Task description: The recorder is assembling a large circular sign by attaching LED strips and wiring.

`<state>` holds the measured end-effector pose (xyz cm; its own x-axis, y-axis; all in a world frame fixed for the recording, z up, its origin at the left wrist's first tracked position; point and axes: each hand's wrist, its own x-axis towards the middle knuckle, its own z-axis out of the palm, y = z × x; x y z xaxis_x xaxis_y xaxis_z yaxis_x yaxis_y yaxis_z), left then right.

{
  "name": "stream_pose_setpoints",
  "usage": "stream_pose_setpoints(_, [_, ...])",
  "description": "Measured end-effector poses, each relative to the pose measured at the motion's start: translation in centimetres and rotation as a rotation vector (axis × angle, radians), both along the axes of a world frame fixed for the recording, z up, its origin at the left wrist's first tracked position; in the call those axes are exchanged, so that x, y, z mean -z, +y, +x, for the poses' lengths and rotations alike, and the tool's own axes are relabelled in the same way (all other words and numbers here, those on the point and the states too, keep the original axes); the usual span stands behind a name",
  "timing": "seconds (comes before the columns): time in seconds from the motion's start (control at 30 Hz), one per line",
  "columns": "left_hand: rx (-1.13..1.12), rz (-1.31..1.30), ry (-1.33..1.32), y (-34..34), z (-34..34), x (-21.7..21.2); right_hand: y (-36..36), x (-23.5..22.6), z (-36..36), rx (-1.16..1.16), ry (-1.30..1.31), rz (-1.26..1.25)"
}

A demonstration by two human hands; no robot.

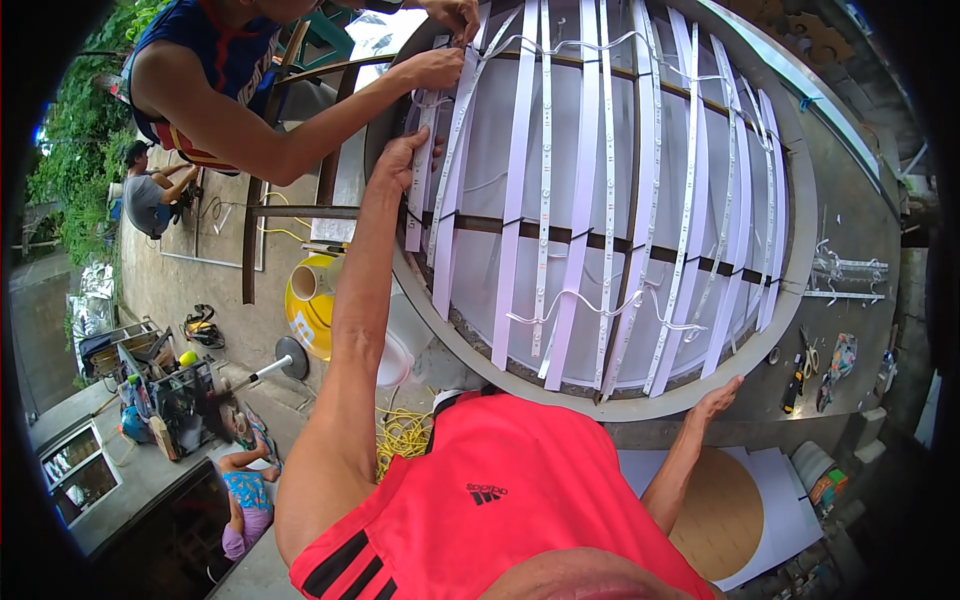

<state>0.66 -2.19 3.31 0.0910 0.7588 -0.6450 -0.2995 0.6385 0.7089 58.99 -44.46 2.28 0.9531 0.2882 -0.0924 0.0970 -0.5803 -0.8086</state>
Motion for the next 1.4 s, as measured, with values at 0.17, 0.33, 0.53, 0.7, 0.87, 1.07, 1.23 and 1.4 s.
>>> stream_pose_setpoints(0.17, [-0.005,-0.007,0.058,-0.1,0.2,-0.5,-0.5,0.8,0.5,-0.024,-0.012,-0.016])
stream_pose_setpoints(0.33, [-0.007,0.001,0.061,0.2,0.1,-0.4,-0.2,0.6,0.3,-0.042,-0.128,-0.026])
stream_pose_setpoints(0.53, [0.005,0.011,0.051,0.1,-0.3,0.2,0.2,-0.3,-0.3,0.004,-0.021,0.002])
stream_pose_setpoints(0.7, [0.003,0.011,0.042,0.0,-0.1,0.2,0.3,-0.4,-0.4,-0.008,0.038,0.028])
stream_pose_setpoints(0.87, [-0.019,0.004,0.035,-0.4,-0.6,-0.1,0.6,0.0,-0.4,-0.003,0.065,0.010])
stream_pose_setpoints(1.07, [-0.006,-0.010,0.020,0.3,0.3,0.2,-2.3,2.9,2.4,-0.026,0.031,0.025])
stream_pose_setpoints(1.23, [-0.036,-0.018,0.035,0.0,-0.3,0.3,0.5,-0.3,-0.6,-0.003,0.019,0.005])
stream_pose_setpoints(1.4, [-0.012,-0.024,0.036,0.2,0.0,0.2,0.9,-1.2,-1.2,0.027,0.069,0.053])
